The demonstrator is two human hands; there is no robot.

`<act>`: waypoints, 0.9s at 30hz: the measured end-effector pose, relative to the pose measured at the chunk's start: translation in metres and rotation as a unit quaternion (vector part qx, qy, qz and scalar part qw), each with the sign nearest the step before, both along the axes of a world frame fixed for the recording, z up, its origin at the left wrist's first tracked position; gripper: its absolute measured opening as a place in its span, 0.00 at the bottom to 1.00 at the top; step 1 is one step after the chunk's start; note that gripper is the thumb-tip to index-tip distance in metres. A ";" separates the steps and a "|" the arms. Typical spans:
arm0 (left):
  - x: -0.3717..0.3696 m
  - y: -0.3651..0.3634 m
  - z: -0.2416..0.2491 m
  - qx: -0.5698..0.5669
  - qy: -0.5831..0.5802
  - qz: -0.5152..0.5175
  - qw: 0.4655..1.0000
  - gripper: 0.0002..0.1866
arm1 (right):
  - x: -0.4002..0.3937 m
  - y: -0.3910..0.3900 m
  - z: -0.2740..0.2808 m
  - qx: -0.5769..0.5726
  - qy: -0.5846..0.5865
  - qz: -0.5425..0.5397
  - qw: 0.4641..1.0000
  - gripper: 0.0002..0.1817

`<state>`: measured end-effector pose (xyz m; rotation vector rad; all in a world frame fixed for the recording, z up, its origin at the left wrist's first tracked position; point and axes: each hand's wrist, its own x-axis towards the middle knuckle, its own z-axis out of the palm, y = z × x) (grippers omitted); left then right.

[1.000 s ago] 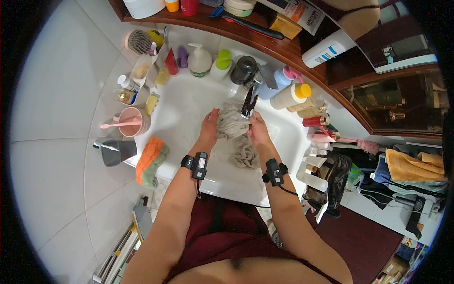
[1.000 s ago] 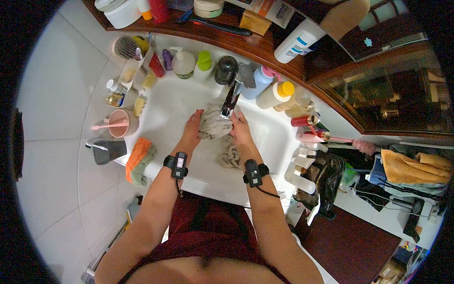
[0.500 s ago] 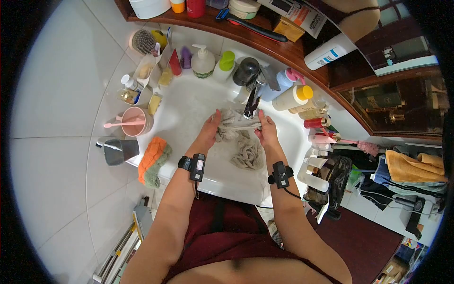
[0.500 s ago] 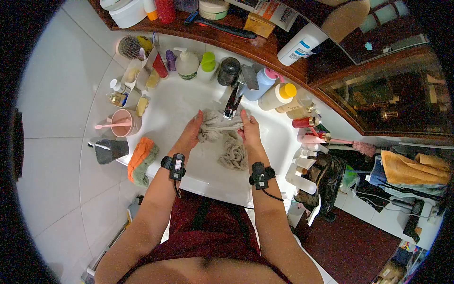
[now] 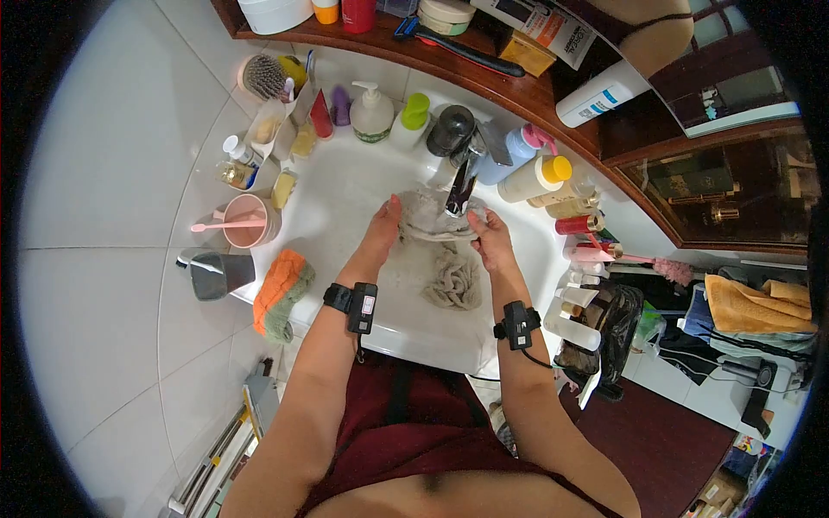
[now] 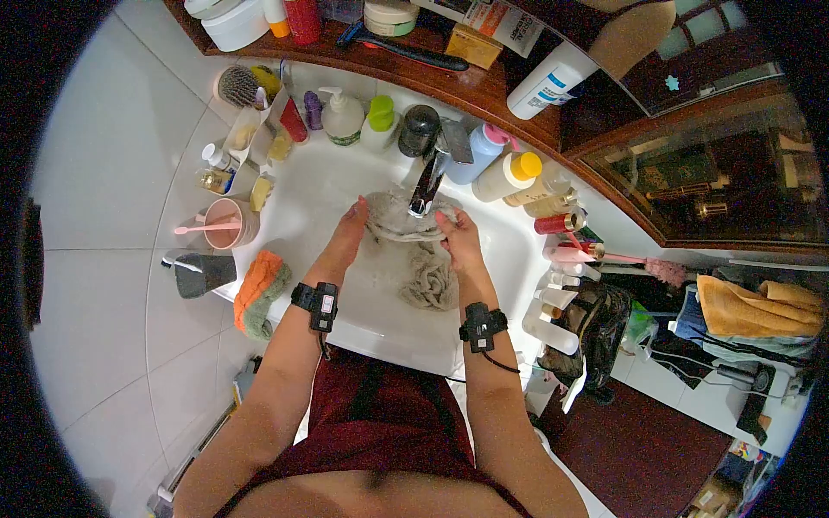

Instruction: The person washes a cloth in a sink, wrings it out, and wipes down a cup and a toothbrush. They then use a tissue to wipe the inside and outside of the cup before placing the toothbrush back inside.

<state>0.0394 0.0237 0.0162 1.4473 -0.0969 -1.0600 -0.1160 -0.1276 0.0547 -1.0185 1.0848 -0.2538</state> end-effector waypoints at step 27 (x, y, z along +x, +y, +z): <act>-0.045 -0.013 -0.008 -0.071 -0.356 -0.197 0.910 0.18 | -0.010 -0.001 -0.004 0.361 -0.300 -0.140 0.872 0.17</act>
